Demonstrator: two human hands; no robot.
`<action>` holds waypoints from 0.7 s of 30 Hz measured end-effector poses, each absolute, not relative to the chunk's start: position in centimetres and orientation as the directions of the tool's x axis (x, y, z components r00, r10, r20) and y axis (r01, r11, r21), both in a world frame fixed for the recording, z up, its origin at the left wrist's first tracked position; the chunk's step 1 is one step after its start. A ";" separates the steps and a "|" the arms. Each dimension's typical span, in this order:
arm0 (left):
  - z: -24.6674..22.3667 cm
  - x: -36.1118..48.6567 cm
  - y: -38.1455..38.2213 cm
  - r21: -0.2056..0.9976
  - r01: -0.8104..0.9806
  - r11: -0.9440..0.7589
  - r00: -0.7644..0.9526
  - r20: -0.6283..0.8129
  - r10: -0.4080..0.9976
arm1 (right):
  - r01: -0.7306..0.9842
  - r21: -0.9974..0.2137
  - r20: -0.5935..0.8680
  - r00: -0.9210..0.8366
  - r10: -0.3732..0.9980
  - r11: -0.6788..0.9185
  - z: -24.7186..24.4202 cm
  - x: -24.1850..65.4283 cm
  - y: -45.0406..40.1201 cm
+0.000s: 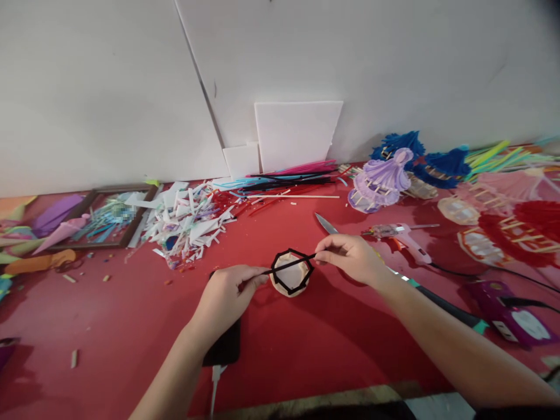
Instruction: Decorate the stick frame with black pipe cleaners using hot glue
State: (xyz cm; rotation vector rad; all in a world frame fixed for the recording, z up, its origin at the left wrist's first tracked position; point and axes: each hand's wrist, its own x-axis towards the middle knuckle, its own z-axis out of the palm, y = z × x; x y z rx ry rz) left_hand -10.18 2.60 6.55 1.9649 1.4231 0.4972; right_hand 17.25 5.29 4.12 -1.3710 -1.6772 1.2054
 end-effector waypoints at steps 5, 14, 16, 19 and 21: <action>6.3 -10.9 2.4 0.690 0.705 -0.165 0.323 -0.105 0.941 | 0.409 -0.911 -0.031 -0.196 0.980 0.053 3.4 16.8 4.8; 5.5 -12.0 2.4 0.652 0.745 -0.141 0.335 -0.182 0.924 | 0.428 -0.896 0.031 -0.208 0.978 0.119 3.0 16.1 4.0; 5.5 -11.6 2.3 0.643 0.752 -0.149 0.345 -0.190 0.919 | 0.410 -0.905 0.022 -0.219 0.976 0.112 2.8 15.9 4.0; 5.6 -10.6 2.2 0.647 0.745 -0.165 0.367 -0.191 0.910 | 0.382 -0.921 -0.013 -0.238 0.971 0.081 2.5 15.6 4.0; 5.8 -9.9 2.1 0.654 0.737 -0.169 0.370 -0.183 0.911 | 0.367 -0.929 -0.044 -0.242 0.969 0.049 2.3 15.4 4.0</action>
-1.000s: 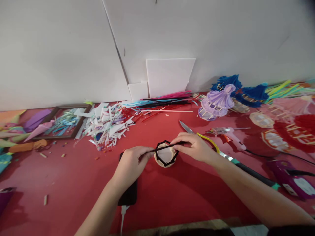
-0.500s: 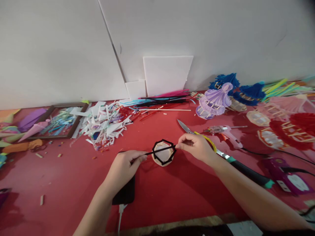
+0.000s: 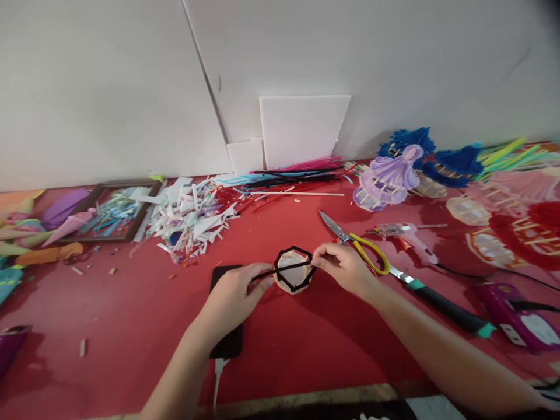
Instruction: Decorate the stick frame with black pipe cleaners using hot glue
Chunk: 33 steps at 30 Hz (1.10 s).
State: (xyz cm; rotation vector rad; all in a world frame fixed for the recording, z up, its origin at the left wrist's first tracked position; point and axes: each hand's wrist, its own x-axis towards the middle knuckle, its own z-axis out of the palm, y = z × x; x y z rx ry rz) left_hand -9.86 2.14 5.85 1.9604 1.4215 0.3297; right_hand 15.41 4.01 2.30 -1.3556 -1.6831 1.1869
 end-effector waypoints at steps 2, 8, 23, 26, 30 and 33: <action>6.0 -9.2 2.2 0.654 0.739 -0.163 0.356 -0.174 0.918 | 0.353 -0.935 -0.073 -0.238 0.969 0.016 2.0 15.3 4.0; 5.6 -8.5 2.5 0.648 0.750 -0.135 0.321 -0.177 0.930 | 0.304 -0.951 -0.135 -0.231 0.963 -0.061 1.6 15.6 4.3; 5.8 -8.3 3.3 0.708 0.705 -0.048 0.319 -0.256 0.912 | 0.151 -0.961 -0.265 -0.251 0.931 -0.233 2.2 15.3 4.3; 5.8 -8.3 3.4 0.723 0.690 -0.039 0.324 -0.260 0.910 | 0.150 -0.950 -0.303 -0.247 0.920 -0.273 1.8 15.1 4.2; 5.7 -8.3 3.1 0.756 0.654 -0.014 0.335 -0.273 0.902 | 0.149 -0.943 -0.325 -0.225 0.918 -0.298 1.7 14.9 4.3; 5.4 -8.3 2.9 0.784 0.620 0.017 0.337 -0.285 0.897 | 0.171 -0.944 -0.316 -0.223 0.922 -0.282 2.1 14.9 5.2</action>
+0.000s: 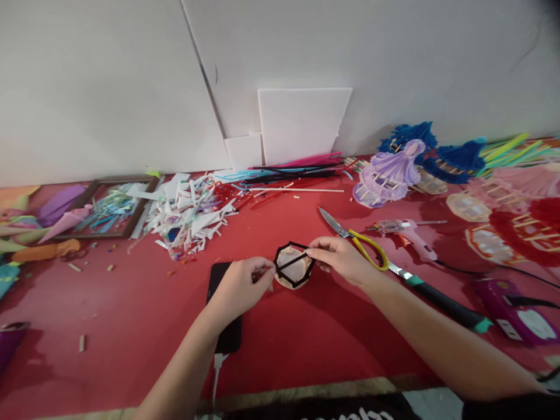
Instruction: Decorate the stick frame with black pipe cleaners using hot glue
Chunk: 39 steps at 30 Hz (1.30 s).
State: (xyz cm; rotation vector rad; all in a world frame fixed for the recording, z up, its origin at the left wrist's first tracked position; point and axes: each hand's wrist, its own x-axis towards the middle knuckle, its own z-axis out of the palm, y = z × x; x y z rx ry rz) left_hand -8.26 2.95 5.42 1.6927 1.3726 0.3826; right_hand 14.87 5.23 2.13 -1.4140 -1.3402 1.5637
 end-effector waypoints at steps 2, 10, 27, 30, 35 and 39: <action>5.1 -8.3 3.0 0.801 0.597 0.039 0.330 -0.289 0.899 | 0.197 -0.946 -0.300 -0.220 0.928 -0.259 2.5 14.9 6.2; 4.2 -8.3 3.4 0.849 0.510 0.137 0.283 -0.317 0.905 | 0.299 -0.937 -0.252 -0.223 0.942 -0.180 1.8 14.4 10.2; 4.1 -8.4 3.2 0.886 0.410 0.217 0.279 -0.349 0.895 | 0.536 -0.842 -0.045 -0.179 0.983 0.059 2.9 13.6 9.1; 3.8 -8.2 3.2 0.893 0.396 0.213 0.286 -0.340 0.896 | 0.549 -0.834 -0.036 -0.170 0.985 0.065 2.7 13.6 9.6; 3.7 -7.9 3.0 0.903 0.366 0.224 0.306 -0.344 0.888 | 0.563 -0.823 -0.023 -0.161 0.987 0.072 2.5 13.4 10.1; 3.8 -7.9 2.9 0.905 0.357 0.232 0.296 -0.345 0.891 | 0.569 -0.815 0.029 -0.151 0.988 0.111 1.6 13.4 10.0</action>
